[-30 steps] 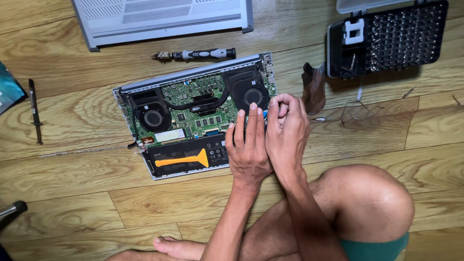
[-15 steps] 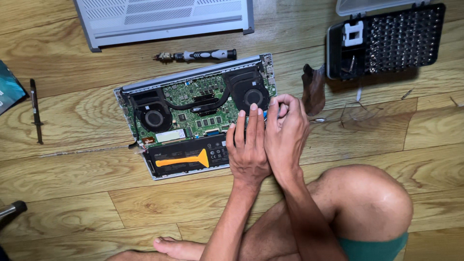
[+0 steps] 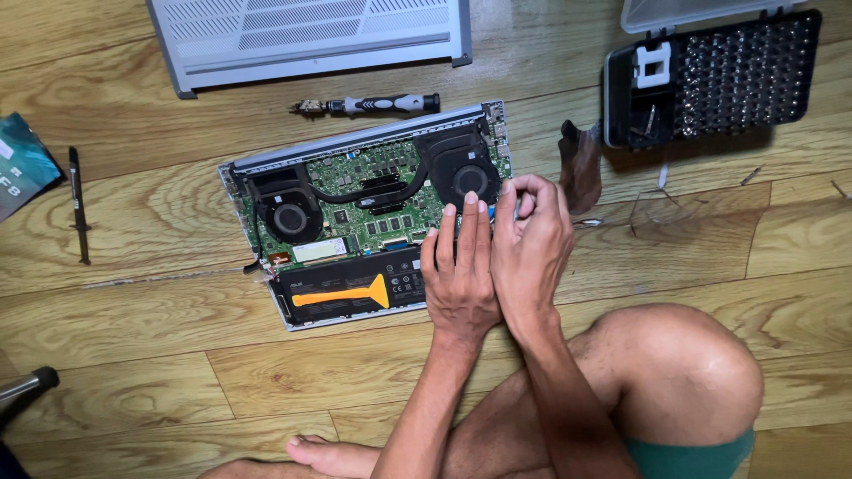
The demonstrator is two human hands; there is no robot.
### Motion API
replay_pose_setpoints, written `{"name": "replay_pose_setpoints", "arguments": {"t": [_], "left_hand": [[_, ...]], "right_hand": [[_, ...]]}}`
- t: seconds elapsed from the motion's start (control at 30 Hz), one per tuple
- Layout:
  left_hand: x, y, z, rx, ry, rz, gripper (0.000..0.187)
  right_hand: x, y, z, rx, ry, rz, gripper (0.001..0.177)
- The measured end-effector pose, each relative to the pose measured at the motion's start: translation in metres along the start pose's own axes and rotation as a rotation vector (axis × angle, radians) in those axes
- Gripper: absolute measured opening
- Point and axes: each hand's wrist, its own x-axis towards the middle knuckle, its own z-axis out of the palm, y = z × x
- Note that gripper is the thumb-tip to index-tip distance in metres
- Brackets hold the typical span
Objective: The person is sitting on the floor repairing a disassembled laptop. They use a screwdriver to tighten screws on the cooling fans and handle various internal components, including the motherboard and battery.
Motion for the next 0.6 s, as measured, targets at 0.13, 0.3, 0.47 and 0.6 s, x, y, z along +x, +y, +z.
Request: {"name": "replay_pose_setpoints", "arguments": {"t": [0.13, 0.3, 0.47, 0.6], "left_hand": [[-0.002, -0.0008, 0.0033, 0.015, 0.005, 0.01, 0.039], [-0.0035, -0.0013, 0.0056, 0.022, 0.014, 0.012, 0.039], [-0.0008, -0.0001, 0.0021, -0.004, 0.003, 0.004, 0.04], [0.0001, -0.0003, 0.0013, -0.023, -0.01, -0.005, 0.043]], "right_hand": [[-0.0008, 0.0003, 0.001, -0.004, 0.01, 0.002, 0.008], [-0.0013, -0.0036, -0.001, -0.01, 0.014, -0.005, 0.009], [0.0006, -0.0017, -0.0036, -0.005, -0.008, -0.028, 0.007], [0.0033, -0.0015, -0.0071, 0.007, -0.034, -0.05, 0.005]]}}
